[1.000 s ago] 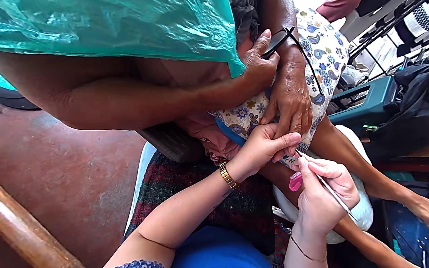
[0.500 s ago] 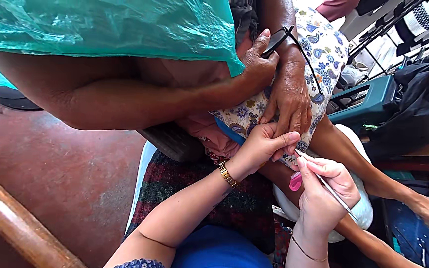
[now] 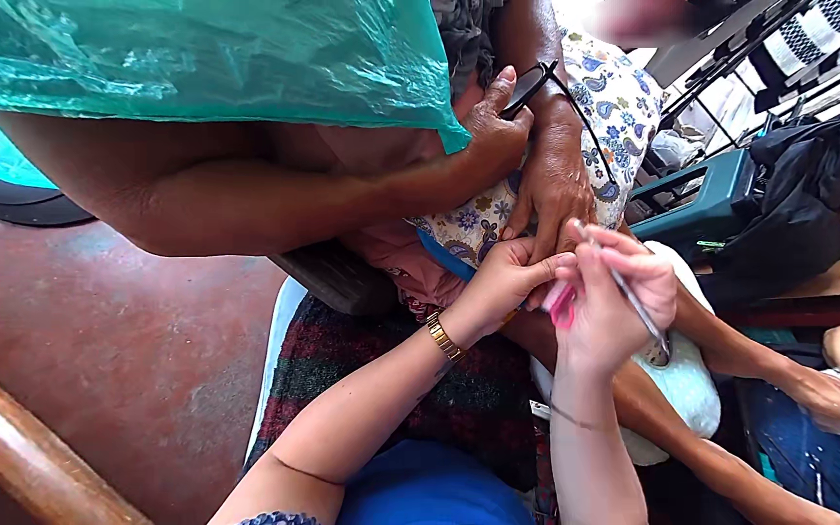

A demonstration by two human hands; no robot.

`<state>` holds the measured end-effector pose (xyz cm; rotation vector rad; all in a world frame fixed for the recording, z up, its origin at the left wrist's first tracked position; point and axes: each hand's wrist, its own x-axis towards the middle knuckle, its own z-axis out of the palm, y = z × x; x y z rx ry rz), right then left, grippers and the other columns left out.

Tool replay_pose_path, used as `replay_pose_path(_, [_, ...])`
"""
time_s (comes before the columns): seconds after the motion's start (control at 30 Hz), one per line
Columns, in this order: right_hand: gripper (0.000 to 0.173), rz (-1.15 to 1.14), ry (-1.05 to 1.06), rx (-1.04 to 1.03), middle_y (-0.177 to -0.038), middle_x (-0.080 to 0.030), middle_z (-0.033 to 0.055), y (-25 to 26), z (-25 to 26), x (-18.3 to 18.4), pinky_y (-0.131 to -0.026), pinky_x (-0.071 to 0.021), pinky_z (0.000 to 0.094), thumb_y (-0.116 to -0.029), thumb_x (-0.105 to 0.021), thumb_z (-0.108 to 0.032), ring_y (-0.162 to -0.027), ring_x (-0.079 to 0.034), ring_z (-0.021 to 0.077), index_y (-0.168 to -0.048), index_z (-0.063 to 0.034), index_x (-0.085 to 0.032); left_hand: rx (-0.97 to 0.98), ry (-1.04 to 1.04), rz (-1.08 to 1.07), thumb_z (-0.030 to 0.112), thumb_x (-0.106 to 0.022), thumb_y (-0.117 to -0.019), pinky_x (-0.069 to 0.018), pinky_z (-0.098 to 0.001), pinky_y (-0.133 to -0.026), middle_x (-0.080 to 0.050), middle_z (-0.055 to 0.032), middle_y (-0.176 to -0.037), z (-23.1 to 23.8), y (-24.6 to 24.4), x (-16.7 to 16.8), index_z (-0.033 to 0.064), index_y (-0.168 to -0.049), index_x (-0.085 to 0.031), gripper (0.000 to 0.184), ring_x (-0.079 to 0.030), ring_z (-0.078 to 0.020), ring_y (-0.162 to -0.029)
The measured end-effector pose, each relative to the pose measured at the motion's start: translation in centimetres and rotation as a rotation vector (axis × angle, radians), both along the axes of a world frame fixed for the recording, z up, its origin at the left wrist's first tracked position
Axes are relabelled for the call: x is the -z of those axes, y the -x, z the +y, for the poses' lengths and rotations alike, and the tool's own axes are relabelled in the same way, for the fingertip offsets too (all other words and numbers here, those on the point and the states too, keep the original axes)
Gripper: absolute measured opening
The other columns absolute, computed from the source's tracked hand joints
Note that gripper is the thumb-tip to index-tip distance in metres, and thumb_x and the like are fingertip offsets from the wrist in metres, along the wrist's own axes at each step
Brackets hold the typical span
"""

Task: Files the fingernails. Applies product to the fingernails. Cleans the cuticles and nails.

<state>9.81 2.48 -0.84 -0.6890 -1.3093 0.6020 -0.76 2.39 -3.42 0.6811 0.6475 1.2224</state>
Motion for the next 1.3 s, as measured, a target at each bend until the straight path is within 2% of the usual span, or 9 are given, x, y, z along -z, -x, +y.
replay_pose_path(0.1, [0.012,-0.033,-0.129,0.178,-0.107,-0.074,0.0118,-0.6,2.1,-0.7,-0.068,-0.0675,0.0365,-0.0953,-0.066,0.005,-0.090,-0.077,0.0259,-0.096,-0.0055,-0.061,0.016,0.006,0.009,0.008,-0.061,-0.1013,-0.0442,-0.0161,-0.047,-0.064,-0.0065,-0.066,0.1,0.1,-0.3,-0.0019,-0.093,-0.065,0.014,-0.052,-0.0044,-0.049])
replay_pose_path(0.17, [0.015,-0.036,-0.167,0.158,-0.105,-0.073,0.0084,-0.5,1.0,-2.0,-0.068,-0.0675,0.0354,-0.0944,-0.067,0.005,-0.091,-0.077,0.0238,-0.094,-0.0092,-0.063,0.023,0.011,0.005,0.008,-0.060,-0.1017,-0.0442,-0.0157,-0.047,-0.064,-0.0054,-0.066,0.1,0.2,-0.5,-0.0019,-0.092,-0.066,0.015,-0.052,-0.0038,-0.049])
replay_pose_path(0.27, [0.015,-0.014,-0.031,-0.030,-0.104,-0.074,0.0066,-0.2,-0.5,-1.1,-0.069,-0.0664,0.0309,-0.0904,-0.072,0.004,-0.089,-0.076,0.0190,-0.096,-0.0108,-0.073,0.015,0.008,-0.001,0.003,-0.062,-0.0989,-0.0459,-0.0145,-0.047,-0.059,-0.0017,-0.061,0.0,0.2,-0.4,0.0004,-0.092,-0.064,0.008,-0.052,-0.0021,-0.048])
replay_pose_path(0.4, [0.016,0.081,0.125,0.116,-0.101,-0.074,0.0105,-3.5,0.2,0.9,-0.063,-0.0653,0.0330,-0.0903,-0.066,0.010,-0.077,-0.075,0.0203,-0.095,-0.0053,-0.065,0.018,-0.008,-0.041,-0.001,-0.067,-0.0941,-0.0448,-0.0154,-0.047,-0.064,-0.0062,-0.068,-0.1,0.1,-0.1,-0.0010,-0.094,-0.065,0.002,-0.053,-0.0040,-0.050])
replay_pose_path(0.5, [0.016,-0.116,0.075,0.064,-0.100,-0.074,0.0060,-4.7,-2.2,1.3,-0.064,-0.0658,0.0289,-0.0892,-0.072,0.005,-0.079,-0.075,0.0163,-0.094,-0.0095,-0.065,0.022,-0.007,-0.038,0.000,-0.065,-0.0954,-0.0449,-0.0150,-0.048,-0.065,-0.0059,-0.068,-0.1,0.2,-0.1,-0.0012,-0.094,-0.066,0.002,-0.053,-0.0035,-0.050])
replay_pose_path(0.6, [0.014,-0.306,-0.034,0.029,-0.104,-0.074,0.0039,-4.1,-4.3,2.0,-0.077,-0.0653,0.0282,-0.0889,-0.072,0.002,-0.092,-0.074,0.0151,-0.091,-0.0120,-0.071,0.000,0.001,-0.038,0.002,-0.063,-0.0977,-0.0448,-0.0152,-0.048,-0.063,-0.0042,-0.065,-0.1,-0.1,-0.2,0.0000,-0.089,-0.065,0.009,-0.052,-0.0034,-0.049])
replay_pose_path(0.77, [0.012,-0.500,-0.185,0.153,-0.105,-0.072,0.0054,-3.3,-4.8,2.6,-0.088,-0.0630,0.0275,-0.0921,-0.066,0.002,-0.103,-0.073,0.0144,-0.087,-0.0081,-0.064,-0.024,-0.004,-0.042,0.001,-0.062,-0.0982,-0.0426,-0.0146,-0.047,-0.060,-0.0035,-0.064,-0.2,-0.1,-0.1,-0.0012,-0.092,-0.066,0.008,-0.049,-0.0027,-0.049])
replay_pose_path(1.07, [0.013,-0.624,-0.239,0.273,-0.097,-0.068,0.0088,-2.6,-4.7,2.6,-0.087,-0.0603,0.0223,-0.0897,-0.066,0.003,-0.098,-0.071,0.0115,-0.081,-0.0043,-0.059,-0.036,-0.003,-0.034,0.003,-0.064,-0.0977,-0.0419,-0.0151,-0.046,-0.059,-0.0032,-0.062,-0.2,-0.3,0.2,0.0008,-0.093,-0.065,0.006,-0.048,-0.0029,-0.047])
replay_pose_path(1.3, [0.014,-0.660,-0.269,0.315,-0.095,-0.068,0.0103,-2.3,-4.6,2.8,-0.088,-0.0608,0.0243,-0.0892,-0.064,0.003,-0.098,-0.072,0.0135,-0.079,-0.0034,-0.058,-0.034,-0.016,-0.048,0.003,-0.063,-0.0982,-0.0417,-0.0153,-0.046,-0.059,-0.0036,-0.062,-0.2,-0.2,0.3,0.0007,-0.091,-0.064,0.007,-0.048,-0.0033,-0.047])
